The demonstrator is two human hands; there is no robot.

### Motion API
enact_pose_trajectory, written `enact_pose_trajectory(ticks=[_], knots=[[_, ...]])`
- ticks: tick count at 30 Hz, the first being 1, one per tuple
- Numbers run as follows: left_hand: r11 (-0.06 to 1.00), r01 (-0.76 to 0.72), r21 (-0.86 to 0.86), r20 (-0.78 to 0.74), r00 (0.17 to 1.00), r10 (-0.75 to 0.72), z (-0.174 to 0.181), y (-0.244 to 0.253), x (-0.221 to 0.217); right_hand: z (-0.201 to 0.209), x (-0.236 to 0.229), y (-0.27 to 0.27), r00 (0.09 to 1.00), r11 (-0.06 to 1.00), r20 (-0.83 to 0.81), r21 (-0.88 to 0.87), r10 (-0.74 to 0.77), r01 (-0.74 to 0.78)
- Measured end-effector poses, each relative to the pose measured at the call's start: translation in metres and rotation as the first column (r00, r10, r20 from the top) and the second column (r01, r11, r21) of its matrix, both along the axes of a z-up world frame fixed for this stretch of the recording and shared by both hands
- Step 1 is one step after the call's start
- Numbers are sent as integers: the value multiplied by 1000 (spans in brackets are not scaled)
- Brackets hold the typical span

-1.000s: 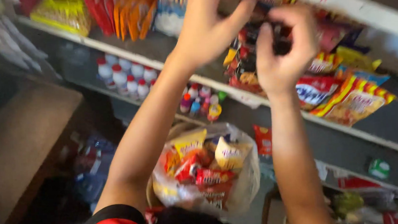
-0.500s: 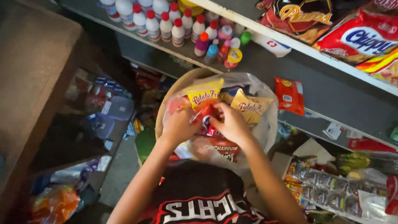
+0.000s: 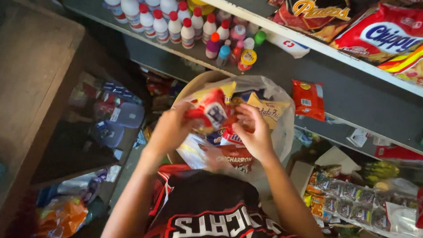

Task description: Gather various packaged snacks from store shelves and put them into a plastic bag.

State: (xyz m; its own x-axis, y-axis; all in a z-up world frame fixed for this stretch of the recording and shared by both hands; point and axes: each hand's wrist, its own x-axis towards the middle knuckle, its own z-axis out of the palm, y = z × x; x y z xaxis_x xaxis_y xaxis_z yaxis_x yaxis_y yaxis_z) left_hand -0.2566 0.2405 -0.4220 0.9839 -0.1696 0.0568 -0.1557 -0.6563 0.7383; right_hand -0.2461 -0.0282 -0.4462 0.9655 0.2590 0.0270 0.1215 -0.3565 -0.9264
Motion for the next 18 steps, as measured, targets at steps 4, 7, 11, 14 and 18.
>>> enact_pose_trajectory(ticks=[4, 7, 11, 14, 18], knots=[[932, -78, -353, -111, 993, 41, 55, 11, 8, 24, -1, 8, 993, 953, 83, 299, -80, 52], [832, 17, -554, -26, 999, -38, 90, 3, 19, 48, 11, 12, 986, 879, 137, 476, -93, 16], [812, 28, -583, 102, 994, 38, 170, -18, 37, 117, 34, 16, 955, 843, 260, 538, -144, -19], [806, 40, -590, 193, 977, 93, 211, -28, 62, 173, 61, 17, 919, 827, 381, 547, -103, -134], [966, 117, -233, 774, 623, 111, 272, -29, 120, 274, 98, 15, 785, 922, 614, 347, -86, -171]])
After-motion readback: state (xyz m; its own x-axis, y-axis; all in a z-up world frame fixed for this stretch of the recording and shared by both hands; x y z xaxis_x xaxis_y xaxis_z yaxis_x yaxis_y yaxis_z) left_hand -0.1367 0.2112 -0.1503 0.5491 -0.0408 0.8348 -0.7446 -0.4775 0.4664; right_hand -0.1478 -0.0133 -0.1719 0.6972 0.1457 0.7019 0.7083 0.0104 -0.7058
